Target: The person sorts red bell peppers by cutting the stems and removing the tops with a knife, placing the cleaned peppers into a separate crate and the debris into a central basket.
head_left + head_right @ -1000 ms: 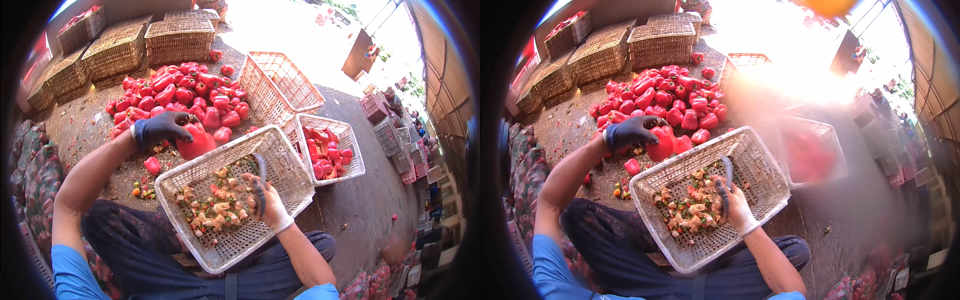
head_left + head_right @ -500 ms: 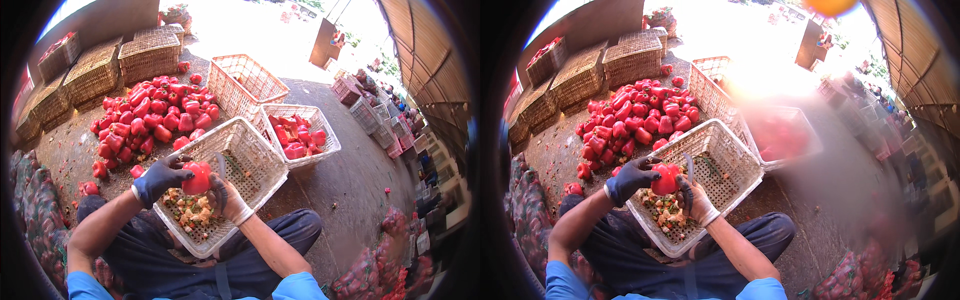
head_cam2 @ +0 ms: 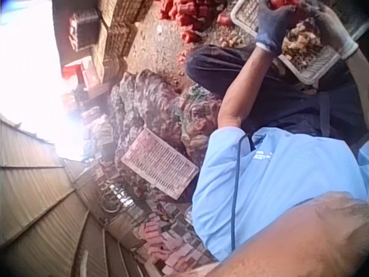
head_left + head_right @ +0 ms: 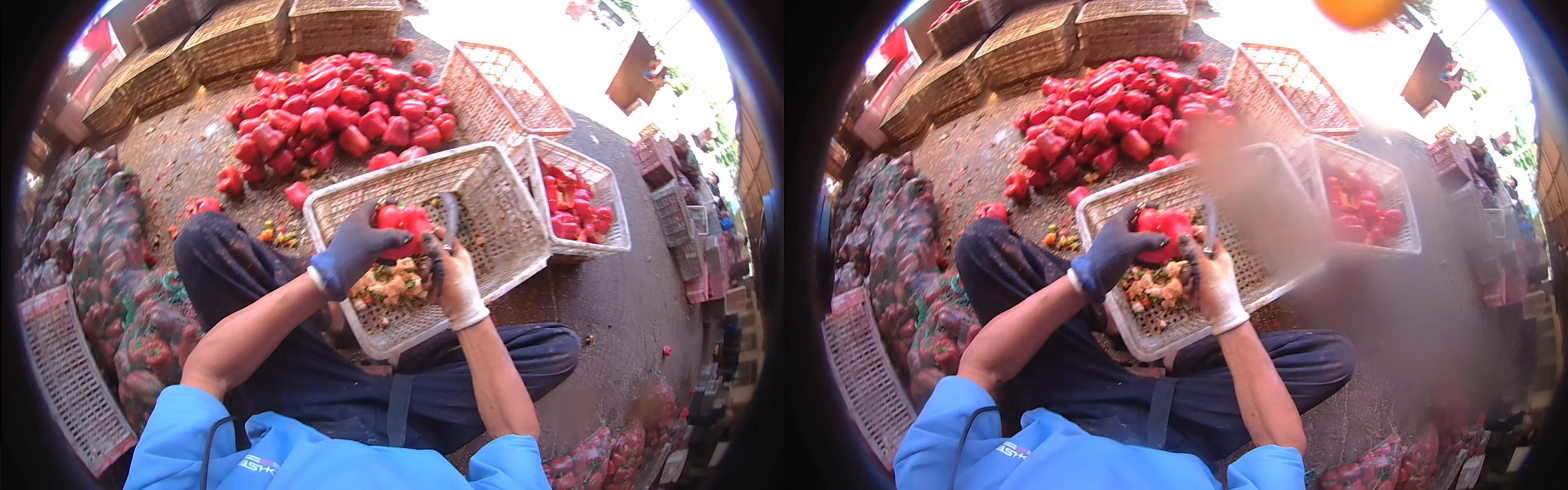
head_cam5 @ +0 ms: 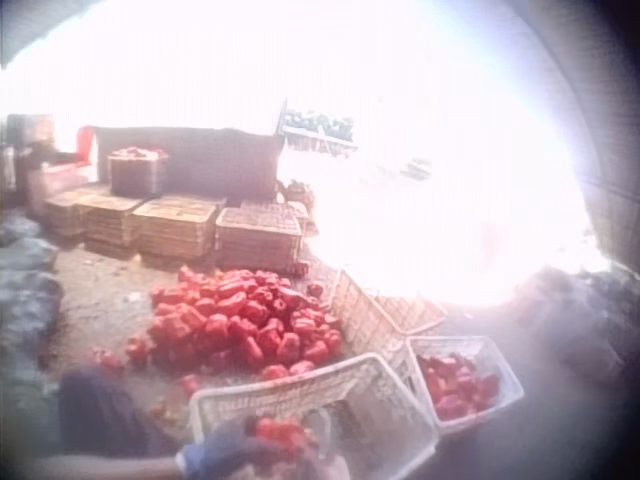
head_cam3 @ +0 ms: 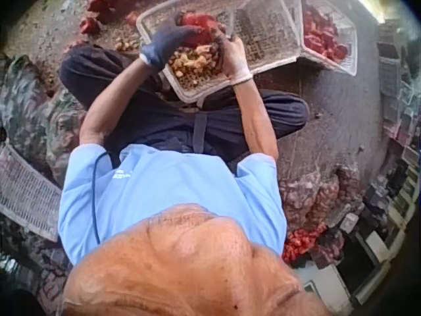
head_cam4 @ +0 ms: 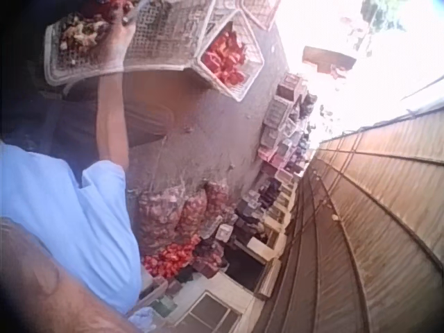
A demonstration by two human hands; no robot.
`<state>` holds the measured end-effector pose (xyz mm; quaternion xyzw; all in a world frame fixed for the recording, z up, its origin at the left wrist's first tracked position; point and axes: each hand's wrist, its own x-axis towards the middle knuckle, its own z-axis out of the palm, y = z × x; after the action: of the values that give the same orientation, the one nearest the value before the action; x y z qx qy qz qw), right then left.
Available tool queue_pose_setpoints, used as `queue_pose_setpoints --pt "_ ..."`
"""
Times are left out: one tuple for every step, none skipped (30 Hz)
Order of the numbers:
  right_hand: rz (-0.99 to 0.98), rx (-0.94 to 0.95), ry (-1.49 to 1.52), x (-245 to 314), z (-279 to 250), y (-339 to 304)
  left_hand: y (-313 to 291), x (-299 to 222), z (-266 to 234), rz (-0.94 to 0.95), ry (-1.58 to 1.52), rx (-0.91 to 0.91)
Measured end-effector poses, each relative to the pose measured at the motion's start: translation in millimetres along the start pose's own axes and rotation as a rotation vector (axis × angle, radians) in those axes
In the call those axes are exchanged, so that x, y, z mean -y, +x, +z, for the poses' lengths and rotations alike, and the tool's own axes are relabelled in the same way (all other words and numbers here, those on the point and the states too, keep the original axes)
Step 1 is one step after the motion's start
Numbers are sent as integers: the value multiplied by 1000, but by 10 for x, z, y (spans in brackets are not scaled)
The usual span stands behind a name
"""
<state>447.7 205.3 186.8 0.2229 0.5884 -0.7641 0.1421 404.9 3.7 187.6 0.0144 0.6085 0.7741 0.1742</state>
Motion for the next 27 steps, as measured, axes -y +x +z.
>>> queue_pose_setpoints --pt "-60 21 -62 31 25 -51 4 22 -14 58 -3 -36" --pt "-130 12 -61 4 31 -45 16 11 4 70 -33 -85" --pt "-201 2 -58 -44 29 -49 49 122 -48 95 -2 -133" --pt "-285 -1 -194 -116 -36 6 45 112 -75 122 193 -181" --pt "-370 -12 -329 -188 -96 63 34 102 -94 148 390 -226" --pt "-507 -24 -435 -284 -102 133 28 101 -98 147 443 -253" --pt "-642 -36 -542 -299 -50 134 24 115 -94 144 495 -279" --pt "-532 13 -537 -260 -27 85 20 129 -87 141 548 -304" --pt "-541 7 -571 -275 6 88 12 141 -76 149 561 -315" --pt "-554 -1 -604 -279 38 99 11 131 -51 161 576 -325" --pt "-567 -9 -637 -287 69 100 5 116 -21 173 590 -335" --pt "-627 4 -654 -293 99 84 -17 96 14 194 583 -337" --pt "-616 -1 -674 -307 119 92 -1 127 33 269 596 -342" --pt "-605 -5 -693 -331 133 117 26 180 45 344 608 -346" --pt "-594 -10 -713 -365 141 154 39 214 54 420 620 -349" --pt "-644 -21 -710 -444 102 249 36 212 91 506 699 -342" --pt "-677 -39 -701 -492 115 317 39 241 97 569 699 -352" --pt "-710 -57 -693 -531 136 377 54 290 100 633 698 -361" --pt "-740 -74 -685 -511 208 370 45 275 114 695 695 -371" --pt "-676 -97 -710 -498 273 333 56 248 108 710 715 -400" --pt "-612 -118 -735 -476 342 283 45 215 98 531 632 -410" --pt "-749 -155 -760 -597 270 380 25 86 147 359 538 -406" --pt "-696 -144 -840 -678 228 409 8 -3 130 187 451 -414" --pt "-643 -132 -919 -757 162 392 106 139 18 156 332 -412" --pt "-591 -109 -997 -805 140 360 191 278 -128 155 218 -434" --pt "-577 -90 -958 -823 108 294 173 173 -147 79 90 -441" --pt "-496 -66 -989 -811 55 228 157 62 -164 3 -38 -446"
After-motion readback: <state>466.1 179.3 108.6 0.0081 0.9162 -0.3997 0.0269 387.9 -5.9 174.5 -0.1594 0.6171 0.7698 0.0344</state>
